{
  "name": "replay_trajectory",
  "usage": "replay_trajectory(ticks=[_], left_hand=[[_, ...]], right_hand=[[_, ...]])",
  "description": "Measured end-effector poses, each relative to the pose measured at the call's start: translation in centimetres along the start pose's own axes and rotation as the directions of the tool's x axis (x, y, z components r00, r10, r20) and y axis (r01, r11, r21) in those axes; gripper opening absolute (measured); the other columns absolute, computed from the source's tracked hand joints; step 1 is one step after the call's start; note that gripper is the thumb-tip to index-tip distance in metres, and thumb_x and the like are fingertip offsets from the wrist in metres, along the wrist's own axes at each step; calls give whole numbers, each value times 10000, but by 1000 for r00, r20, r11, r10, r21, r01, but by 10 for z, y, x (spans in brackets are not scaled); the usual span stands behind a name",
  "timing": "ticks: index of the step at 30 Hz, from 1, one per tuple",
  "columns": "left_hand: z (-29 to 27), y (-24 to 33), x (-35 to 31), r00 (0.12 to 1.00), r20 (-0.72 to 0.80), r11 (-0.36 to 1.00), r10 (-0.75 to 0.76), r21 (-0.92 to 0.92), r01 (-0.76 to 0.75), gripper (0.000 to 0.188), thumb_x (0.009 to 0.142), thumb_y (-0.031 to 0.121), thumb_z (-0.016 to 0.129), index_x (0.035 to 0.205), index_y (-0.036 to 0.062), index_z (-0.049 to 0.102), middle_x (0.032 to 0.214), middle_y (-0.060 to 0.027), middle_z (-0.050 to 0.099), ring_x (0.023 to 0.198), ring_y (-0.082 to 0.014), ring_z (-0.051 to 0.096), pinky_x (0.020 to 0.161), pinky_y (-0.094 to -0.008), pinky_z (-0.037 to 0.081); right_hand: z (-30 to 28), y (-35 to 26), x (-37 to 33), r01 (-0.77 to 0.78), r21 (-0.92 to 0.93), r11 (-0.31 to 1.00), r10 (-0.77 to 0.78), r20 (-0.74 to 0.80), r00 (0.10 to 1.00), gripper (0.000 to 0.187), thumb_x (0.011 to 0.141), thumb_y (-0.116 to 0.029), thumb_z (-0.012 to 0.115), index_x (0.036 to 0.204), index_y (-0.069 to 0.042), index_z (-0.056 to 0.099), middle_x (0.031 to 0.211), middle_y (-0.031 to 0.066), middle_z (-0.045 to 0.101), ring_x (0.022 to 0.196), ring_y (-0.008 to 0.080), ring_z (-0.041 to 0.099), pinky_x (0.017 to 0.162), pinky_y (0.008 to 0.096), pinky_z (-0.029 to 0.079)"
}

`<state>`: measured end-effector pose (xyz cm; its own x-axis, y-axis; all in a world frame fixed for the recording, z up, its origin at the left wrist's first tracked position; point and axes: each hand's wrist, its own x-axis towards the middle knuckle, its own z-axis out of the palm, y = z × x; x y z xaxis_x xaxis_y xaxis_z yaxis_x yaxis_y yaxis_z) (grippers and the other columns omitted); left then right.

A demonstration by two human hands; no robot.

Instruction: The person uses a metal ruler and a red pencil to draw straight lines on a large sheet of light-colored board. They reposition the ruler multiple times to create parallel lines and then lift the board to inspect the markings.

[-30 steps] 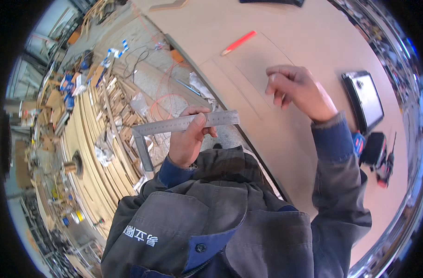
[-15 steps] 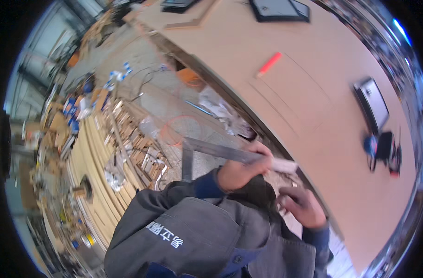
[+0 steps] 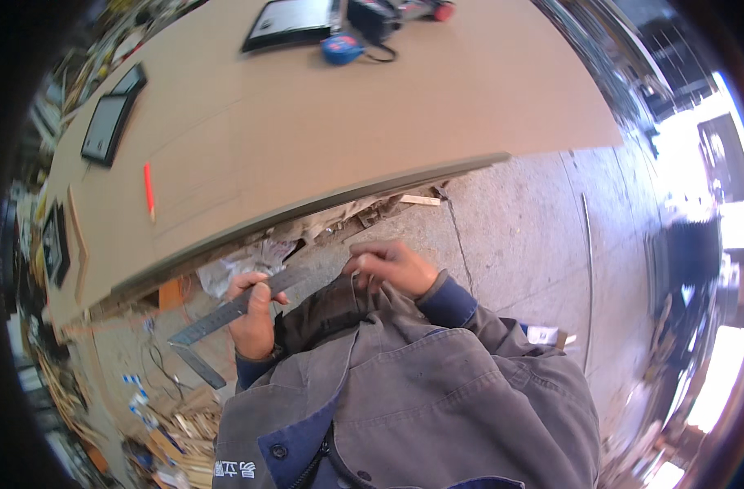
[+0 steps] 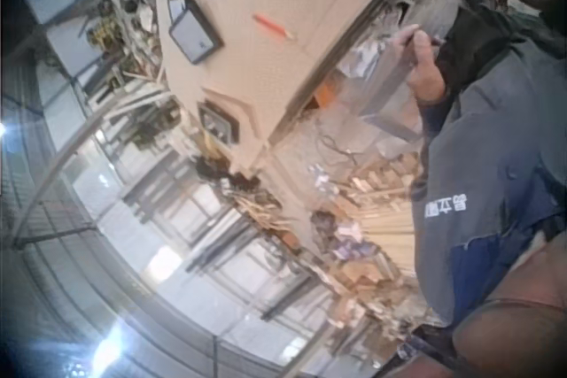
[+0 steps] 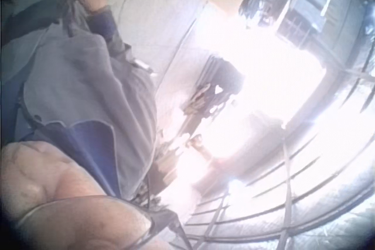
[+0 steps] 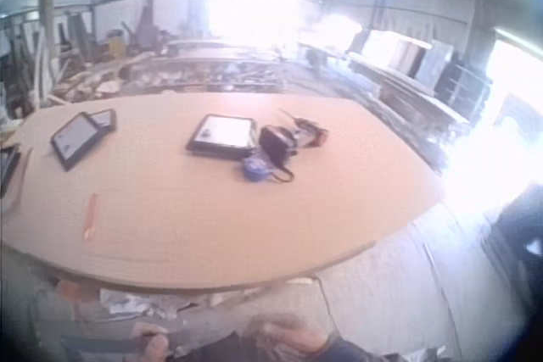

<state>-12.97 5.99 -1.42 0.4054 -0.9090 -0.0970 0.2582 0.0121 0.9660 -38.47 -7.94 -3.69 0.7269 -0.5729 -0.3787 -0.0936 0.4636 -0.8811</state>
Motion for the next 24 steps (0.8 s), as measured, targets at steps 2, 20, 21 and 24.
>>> replay_trajectory(ticks=[2, 20, 21, 24], left_hand=[[29, 2, 3, 994, 97, 997, -52, 64, 45, 189, 939, 122, 697, 1065, 4, 620, 914, -68, 640, 767, -142, 640, 721, -285, 528], [193, -42, 2, 891, 451, 744, 49, 579, -334, 164, 928, 176, 674, 944, 27, 604, 863, -142, 638, 780, -327, 634, 662, -397, 498], [199, -43, 0, 894, 442, 698, 71, 618, -361, 169, 929, 177, 671, 957, 26, 601, 884, -150, 628, 796, -341, 629, 675, -402, 499], [205, -41, -11, 896, 424, 537, 129, 730, -423, 183, 932, 185, 655, 991, 30, 581, 938, -162, 592, 852, -377, 611, 704, -429, 500]], right_hand=[[9, -6, -14, -10, -127, 992, -1, -88, 996, 415, 985, -265, 582, 1241, 59, 625, 1036, 107, 737, 820, 148, 671, 701, 292, 550], [-106, 13, -102, 172, -358, 918, -293, -317, 902, 264, 943, -110, 592, 1129, 55, 680, 1018, 149, 687, 867, 232, 662, 768, 336, 528], [-114, 15, -101, 130, -306, 943, -237, -344, 909, 280, 969, -122, 571, 1148, 66, 674, 1031, 136, 687, 846, 194, 657, 740, 314, 528], [-126, 15, -90, -21, 29, 999, 25, -134, 991, 434, 1066, -310, 464, 1138, 69, 663, 966, 127, 695, 758, 159, 655, 635, 304, 551]])
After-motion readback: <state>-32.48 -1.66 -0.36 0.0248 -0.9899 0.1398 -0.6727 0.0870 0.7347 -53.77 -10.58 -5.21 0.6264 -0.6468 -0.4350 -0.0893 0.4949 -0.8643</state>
